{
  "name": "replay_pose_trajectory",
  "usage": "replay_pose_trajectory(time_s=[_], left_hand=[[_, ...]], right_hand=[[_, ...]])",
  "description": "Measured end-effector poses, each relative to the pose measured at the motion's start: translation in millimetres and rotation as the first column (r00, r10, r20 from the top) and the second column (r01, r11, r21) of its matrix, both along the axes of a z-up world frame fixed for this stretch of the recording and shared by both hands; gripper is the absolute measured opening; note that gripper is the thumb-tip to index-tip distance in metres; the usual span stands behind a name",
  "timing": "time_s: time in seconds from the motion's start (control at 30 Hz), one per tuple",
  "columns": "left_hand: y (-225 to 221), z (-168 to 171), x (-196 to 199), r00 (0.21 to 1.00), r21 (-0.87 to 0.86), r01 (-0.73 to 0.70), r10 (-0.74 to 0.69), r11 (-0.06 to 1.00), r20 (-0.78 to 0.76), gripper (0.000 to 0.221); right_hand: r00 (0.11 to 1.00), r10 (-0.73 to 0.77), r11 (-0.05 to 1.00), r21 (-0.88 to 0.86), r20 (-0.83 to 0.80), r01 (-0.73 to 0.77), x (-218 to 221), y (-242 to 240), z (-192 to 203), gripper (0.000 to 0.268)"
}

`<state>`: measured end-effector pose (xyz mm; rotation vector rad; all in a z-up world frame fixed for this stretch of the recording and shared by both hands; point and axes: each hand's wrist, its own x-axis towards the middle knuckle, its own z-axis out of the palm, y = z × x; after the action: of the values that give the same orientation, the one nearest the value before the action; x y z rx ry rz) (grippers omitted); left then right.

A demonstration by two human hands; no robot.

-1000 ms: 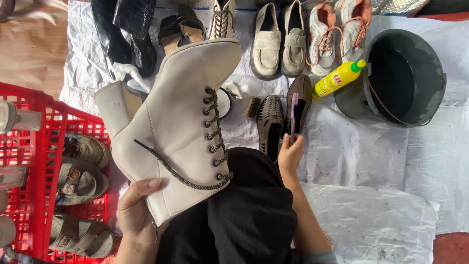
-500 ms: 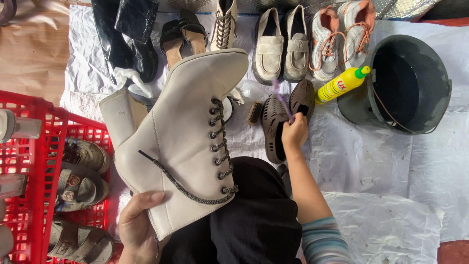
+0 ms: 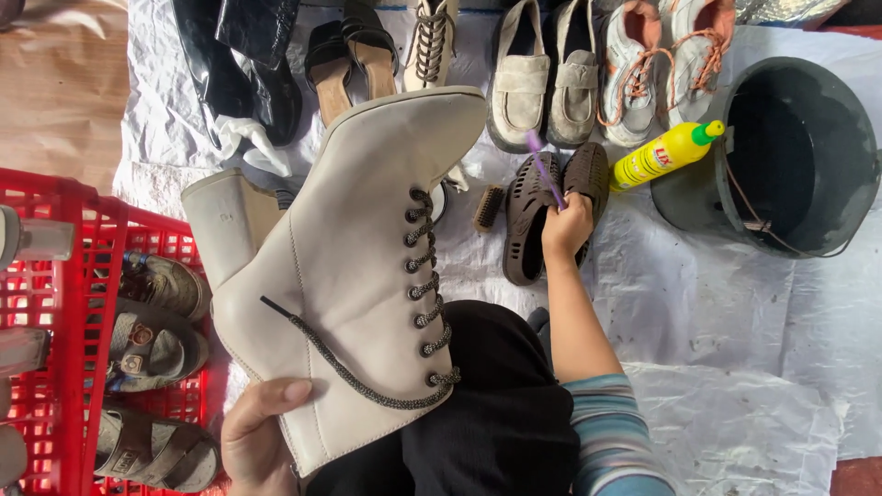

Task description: Cleaning a white high-heeled boot using a large brush and a small purple brush with cleaning solution.

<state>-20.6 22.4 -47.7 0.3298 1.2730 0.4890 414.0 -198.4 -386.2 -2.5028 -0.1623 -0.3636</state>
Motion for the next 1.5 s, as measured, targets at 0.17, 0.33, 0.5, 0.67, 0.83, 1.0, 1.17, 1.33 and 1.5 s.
replay_pose_trajectory(time_s=[0.17, 0.33, 0.5, 0.67, 0.83, 1.0, 1.17, 1.33, 1.5], left_hand=[[-3.1, 73.7, 48.9, 0.996, -0.063, 0.032, -0.026, 0.998, 0.086, 0.068], [-23.5, 4.1, -10.7, 0.94, 0.594, 0.031, -0.225, 0.804, 0.255, 0.028], [-24.0, -4.3, -16.5, 0.948, 0.659, 0.06, -0.251, 0.749, 0.198, 0.03], [-19.1, 0.8, -9.4, 0.958, 0.588, 0.04, -0.199, 0.808, 0.208, 0.027], [-22.2, -5.5, -19.2, 0.96, 0.651, 0.083, -0.235, 0.754, 0.15, 0.029], [-14.1, -28.0, -33.4, 0.924, 0.798, 0.154, -0.371, 0.583, 0.092, 0.033], [-3.9, 0.5, -2.5, 0.958, 0.458, 0.117, -0.221, 0.881, 0.182, 0.027], [-2.8, 14.6, 11.8, 0.974, 0.238, 0.015, -0.068, 0.971, 0.217, 0.013], [-19.9, 8.5, 5.7, 0.965, 0.443, -0.046, -0.075, 0.895, 0.252, 0.019]], right_hand=[[0.985, 0.088, 0.994, 0.055, 0.147, -0.097, -17.8, -15.9, 13.7, 0.028], [0.968, 0.136, 0.986, 0.062, 0.212, -0.152, 5.2, -16.3, 38.5, 0.03], [0.974, 0.197, 0.98, 0.014, 0.111, -0.2, 51.4, 1.3, 54.5, 0.025], [0.996, 0.06, 0.991, -0.116, -0.067, -0.067, 78.8, 7.7, 37.7, 0.035], [0.998, 0.007, 0.992, -0.123, 0.065, 0.001, 54.8, 13.1, 61.1, 0.04], [0.977, 0.213, 0.964, -0.158, -0.024, -0.214, 64.6, 19.8, 54.0, 0.017], [0.969, 0.237, 0.97, -0.069, 0.063, -0.233, 77.8, 28.5, 60.8, 0.014], [0.996, 0.09, 0.996, 0.016, 0.026, -0.091, 87.2, 25.4, 65.5, 0.031], [0.995, -0.095, 0.982, 0.164, 0.025, 0.09, 63.8, -29.1, 50.3, 0.044]])
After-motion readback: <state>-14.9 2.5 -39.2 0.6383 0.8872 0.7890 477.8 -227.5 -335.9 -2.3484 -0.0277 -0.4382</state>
